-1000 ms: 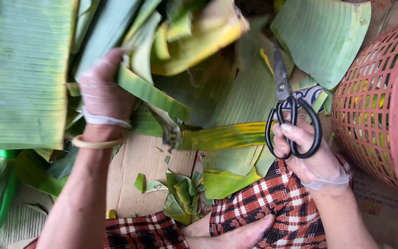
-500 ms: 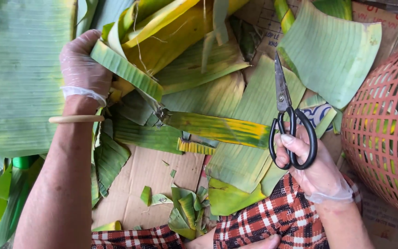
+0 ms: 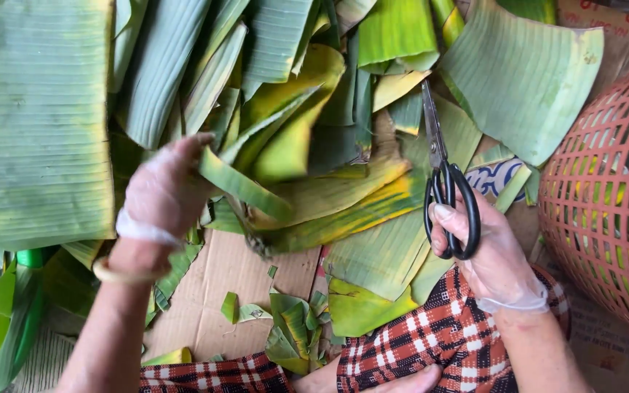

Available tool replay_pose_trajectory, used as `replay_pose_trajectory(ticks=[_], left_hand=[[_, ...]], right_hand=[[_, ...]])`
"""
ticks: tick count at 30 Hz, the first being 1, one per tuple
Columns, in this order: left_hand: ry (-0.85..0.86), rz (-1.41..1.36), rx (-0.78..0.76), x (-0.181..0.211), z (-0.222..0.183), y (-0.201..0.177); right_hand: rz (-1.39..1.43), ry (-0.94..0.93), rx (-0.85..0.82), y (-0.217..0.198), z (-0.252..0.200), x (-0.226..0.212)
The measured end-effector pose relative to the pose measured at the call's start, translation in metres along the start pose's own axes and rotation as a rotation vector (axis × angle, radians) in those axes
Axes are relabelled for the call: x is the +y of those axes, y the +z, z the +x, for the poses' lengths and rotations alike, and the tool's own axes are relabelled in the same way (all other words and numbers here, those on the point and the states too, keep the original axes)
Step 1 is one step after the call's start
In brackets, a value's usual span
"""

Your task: Trimming and preparing banana leaves into uniform shapes using scissors

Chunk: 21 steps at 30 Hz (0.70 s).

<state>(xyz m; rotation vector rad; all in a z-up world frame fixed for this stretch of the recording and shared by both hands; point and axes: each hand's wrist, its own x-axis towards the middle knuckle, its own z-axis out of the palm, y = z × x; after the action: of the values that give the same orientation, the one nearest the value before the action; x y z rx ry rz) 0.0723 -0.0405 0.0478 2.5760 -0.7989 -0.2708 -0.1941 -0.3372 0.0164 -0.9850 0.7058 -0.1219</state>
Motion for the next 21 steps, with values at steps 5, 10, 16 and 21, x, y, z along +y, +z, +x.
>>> replay_pose_trajectory(ticks=[5,10,16,21], left_hand=[[0.344,0.543,-0.03,0.042,-0.056,0.04],[0.4,0.45,-0.18,0.099,-0.065,0.118],[0.333,0.483,0.114,0.102,0.007,0.153],[0.33,0.499,0.197,0.082,0.038,0.134]], right_hand=[[0.057,-0.059,0.121,-0.01,0.014,0.009],[0.195,-0.069,0.172,-0.007,0.014,-0.001],[0.284,-0.048,0.19,-0.017,0.015,0.003],[0.345,-0.067,0.212,-0.022,0.019,0.001]])
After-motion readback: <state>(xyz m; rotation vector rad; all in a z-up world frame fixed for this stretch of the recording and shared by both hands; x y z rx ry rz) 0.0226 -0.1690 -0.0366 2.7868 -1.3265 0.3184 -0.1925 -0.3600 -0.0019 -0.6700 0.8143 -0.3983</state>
